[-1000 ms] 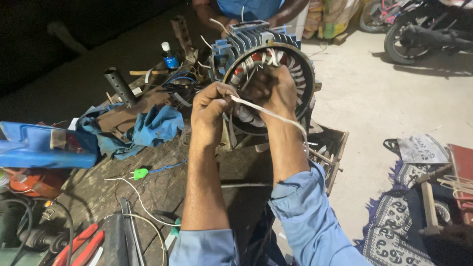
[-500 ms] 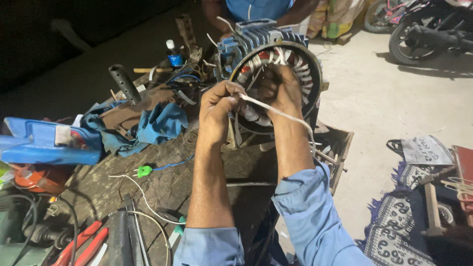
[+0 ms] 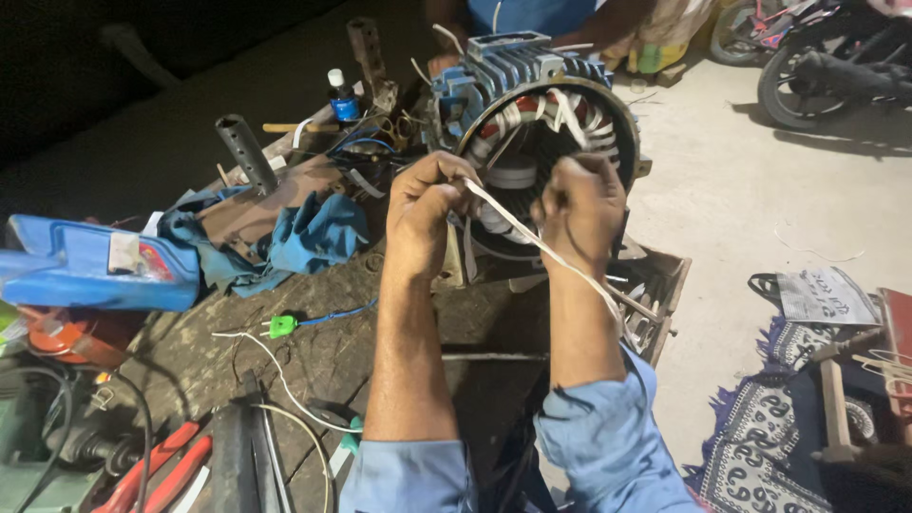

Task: The person works on an electric motor stator, repeatedly inserting a white insulating strip into the winding slots and tapping it into place with a metal rod. The person also uses pliers to adjust the strip and wires within the stator.

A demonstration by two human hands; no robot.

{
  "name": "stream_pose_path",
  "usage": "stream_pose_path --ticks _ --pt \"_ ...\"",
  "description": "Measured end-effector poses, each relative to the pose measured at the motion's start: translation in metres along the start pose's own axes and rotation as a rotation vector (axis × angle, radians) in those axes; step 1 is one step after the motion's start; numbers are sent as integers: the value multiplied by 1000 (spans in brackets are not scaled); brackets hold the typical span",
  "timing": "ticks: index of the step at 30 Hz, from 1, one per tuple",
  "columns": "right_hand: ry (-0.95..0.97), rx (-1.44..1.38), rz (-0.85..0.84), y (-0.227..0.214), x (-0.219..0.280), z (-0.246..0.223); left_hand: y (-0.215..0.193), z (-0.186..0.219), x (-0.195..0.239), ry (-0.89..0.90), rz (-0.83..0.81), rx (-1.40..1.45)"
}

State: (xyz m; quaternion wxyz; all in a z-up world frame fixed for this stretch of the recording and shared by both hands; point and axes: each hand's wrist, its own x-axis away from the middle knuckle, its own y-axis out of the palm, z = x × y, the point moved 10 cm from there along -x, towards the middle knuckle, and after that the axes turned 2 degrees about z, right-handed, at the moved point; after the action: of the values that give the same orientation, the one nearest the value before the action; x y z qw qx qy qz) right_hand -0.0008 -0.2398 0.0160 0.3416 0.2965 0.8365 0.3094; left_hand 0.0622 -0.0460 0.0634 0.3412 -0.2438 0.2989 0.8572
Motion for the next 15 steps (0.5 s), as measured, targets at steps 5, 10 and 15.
stream_pose_path --ticks 5,10,15 --pt "-462 462 89 4 -11 -1 -7 -3 1 -10 37 36" --pt "-720 492 155 4 -21 8 -6 -2 2 -16 6 -17" --pt "-185 289 127 -26 -21 45 -7 -3 2 -30 -2 28"
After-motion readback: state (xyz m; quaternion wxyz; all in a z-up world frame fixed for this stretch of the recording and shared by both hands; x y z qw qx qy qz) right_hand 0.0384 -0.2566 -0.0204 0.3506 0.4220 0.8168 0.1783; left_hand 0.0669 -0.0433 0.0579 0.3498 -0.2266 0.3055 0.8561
